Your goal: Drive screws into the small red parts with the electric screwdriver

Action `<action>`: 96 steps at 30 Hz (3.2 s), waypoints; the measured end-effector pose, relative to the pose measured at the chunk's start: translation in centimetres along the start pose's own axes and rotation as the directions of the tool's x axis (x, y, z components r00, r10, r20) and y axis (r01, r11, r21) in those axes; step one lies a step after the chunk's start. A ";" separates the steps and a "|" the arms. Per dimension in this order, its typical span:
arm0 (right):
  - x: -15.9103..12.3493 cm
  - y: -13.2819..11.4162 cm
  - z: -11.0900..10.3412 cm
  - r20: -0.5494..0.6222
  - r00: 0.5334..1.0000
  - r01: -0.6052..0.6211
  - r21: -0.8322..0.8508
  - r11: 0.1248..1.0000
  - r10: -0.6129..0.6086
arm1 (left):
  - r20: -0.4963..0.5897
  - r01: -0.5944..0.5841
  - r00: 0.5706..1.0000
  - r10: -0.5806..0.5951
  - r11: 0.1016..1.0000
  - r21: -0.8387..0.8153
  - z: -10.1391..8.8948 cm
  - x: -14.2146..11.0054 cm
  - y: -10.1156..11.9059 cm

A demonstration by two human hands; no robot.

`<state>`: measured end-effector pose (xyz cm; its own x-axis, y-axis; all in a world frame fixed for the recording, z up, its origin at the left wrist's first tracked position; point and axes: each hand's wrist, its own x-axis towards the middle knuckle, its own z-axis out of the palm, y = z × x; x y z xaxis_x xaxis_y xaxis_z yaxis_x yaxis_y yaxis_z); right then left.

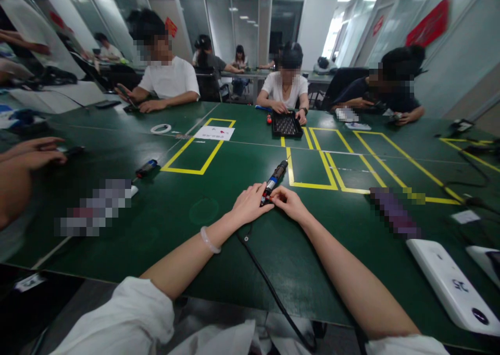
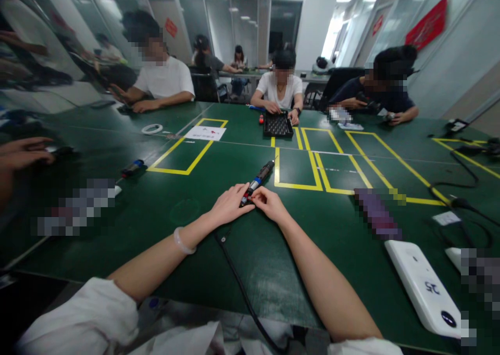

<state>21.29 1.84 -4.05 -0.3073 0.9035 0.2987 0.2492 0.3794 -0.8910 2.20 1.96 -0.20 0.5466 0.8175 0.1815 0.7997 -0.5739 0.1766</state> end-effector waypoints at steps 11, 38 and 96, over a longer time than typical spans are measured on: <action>0.2 0.4 -0.1 -0.045 0.994 -0.089 0.136 0.987 0.096 | -0.056 0.044 0.998 -0.037 0.991 0.124 -0.5 0.3 -0.1; -0.1 -0.1 -0.2 -0.019 0.995 -0.095 -0.067 0.993 0.094 | 0.035 0.608 0.767 -0.641 0.743 0.279 -8.2 -5.0 -28.8; -0.2 -0.6 0.2 0.053 0.999 -0.001 -0.149 0.989 0.009 | 0.142 0.090 0.989 0.041 0.599 -0.796 1.0 1.0 -2.6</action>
<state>21.03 1.43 -3.63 -0.3529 0.8952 0.2721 0.3841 0.4038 -0.8303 0.93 4.32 -1.43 0.6087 0.7919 0.0491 0.3303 -0.3092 0.8918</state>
